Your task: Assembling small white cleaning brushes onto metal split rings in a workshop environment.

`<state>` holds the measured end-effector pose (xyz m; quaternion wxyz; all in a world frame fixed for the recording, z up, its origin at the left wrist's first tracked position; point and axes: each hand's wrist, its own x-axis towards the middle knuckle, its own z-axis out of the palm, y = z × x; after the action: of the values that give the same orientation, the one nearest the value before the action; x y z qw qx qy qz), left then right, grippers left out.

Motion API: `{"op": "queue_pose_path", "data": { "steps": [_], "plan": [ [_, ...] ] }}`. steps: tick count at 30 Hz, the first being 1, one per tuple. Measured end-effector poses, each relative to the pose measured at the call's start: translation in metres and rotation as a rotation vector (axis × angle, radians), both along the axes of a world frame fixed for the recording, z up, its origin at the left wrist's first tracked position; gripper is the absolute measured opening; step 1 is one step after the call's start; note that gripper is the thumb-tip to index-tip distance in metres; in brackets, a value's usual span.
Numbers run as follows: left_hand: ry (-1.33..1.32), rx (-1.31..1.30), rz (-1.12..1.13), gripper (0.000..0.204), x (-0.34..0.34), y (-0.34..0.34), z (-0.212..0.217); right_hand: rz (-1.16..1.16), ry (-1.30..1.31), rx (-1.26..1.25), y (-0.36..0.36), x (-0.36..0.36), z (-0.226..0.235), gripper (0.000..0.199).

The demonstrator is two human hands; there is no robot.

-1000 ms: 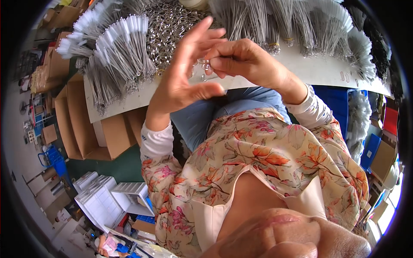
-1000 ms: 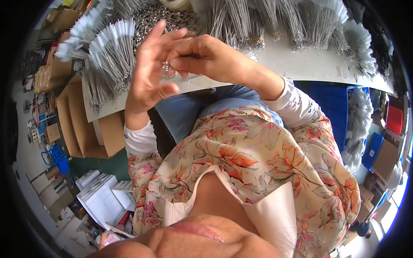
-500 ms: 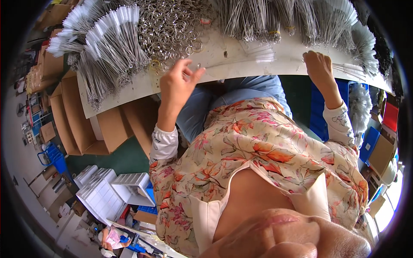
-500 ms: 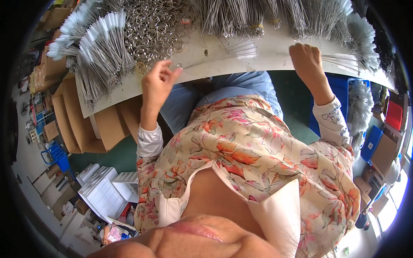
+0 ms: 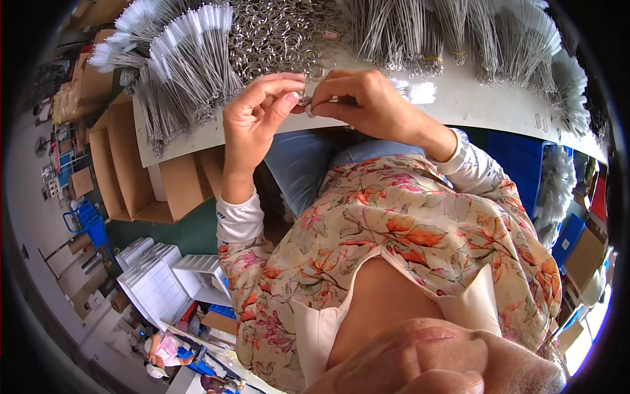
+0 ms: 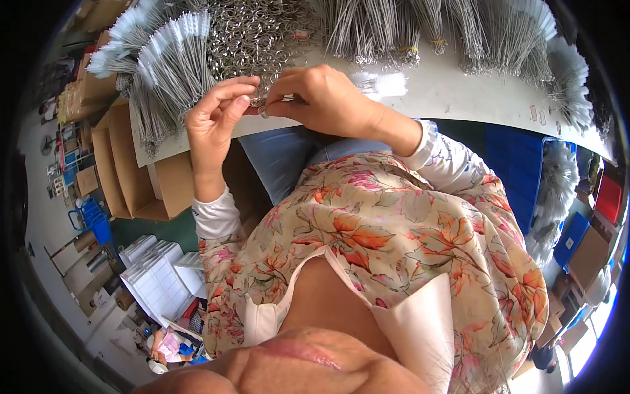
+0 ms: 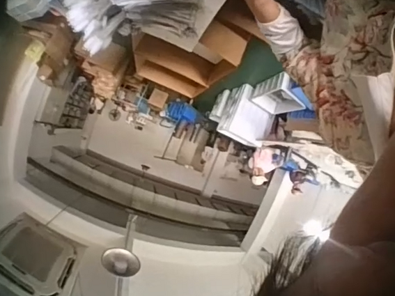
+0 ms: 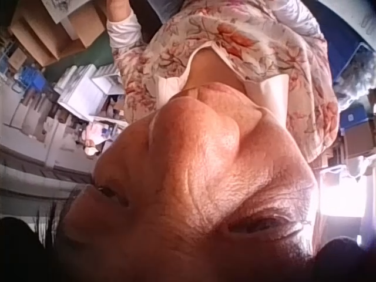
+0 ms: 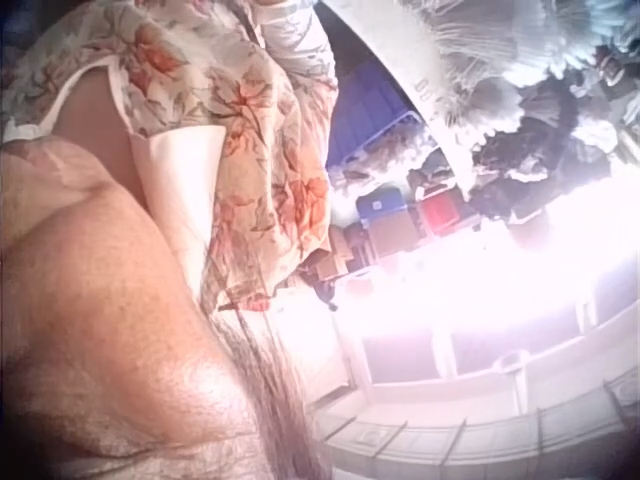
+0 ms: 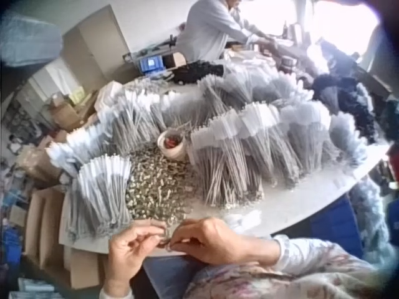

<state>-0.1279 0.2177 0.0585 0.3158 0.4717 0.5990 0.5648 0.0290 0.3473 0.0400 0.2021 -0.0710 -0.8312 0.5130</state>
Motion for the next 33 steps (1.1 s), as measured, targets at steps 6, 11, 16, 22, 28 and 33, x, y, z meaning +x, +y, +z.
{"op": "queue_pose_path", "data": {
  "steps": [6,11,16,22,28,33],
  "plan": [
    [0.073,0.080,-0.129,0.020,-0.003,0.002,0.020,0.170,-0.124,-0.526,0.011,0.003,0.013,0.016],
    [0.034,0.203,-0.005,0.027,0.013,0.010,0.028,0.142,-0.144,-0.816,0.016,0.007,0.039,0.021],
    [0.255,0.400,0.094,0.031,0.014,0.022,0.043,0.021,0.015,-0.734,0.009,0.003,0.054,0.022],
    [0.397,0.407,0.109,0.029,0.015,0.022,0.057,-0.015,0.126,-0.726,0.015,-0.001,0.063,0.017],
    [0.425,0.412,0.102,0.029,0.016,0.025,0.059,0.055,0.116,-0.703,0.018,-0.006,0.068,0.017],
    [0.416,0.382,0.075,0.029,0.010,0.028,0.065,0.070,0.122,-0.651,0.024,-0.005,0.067,0.017]
  ]
}}
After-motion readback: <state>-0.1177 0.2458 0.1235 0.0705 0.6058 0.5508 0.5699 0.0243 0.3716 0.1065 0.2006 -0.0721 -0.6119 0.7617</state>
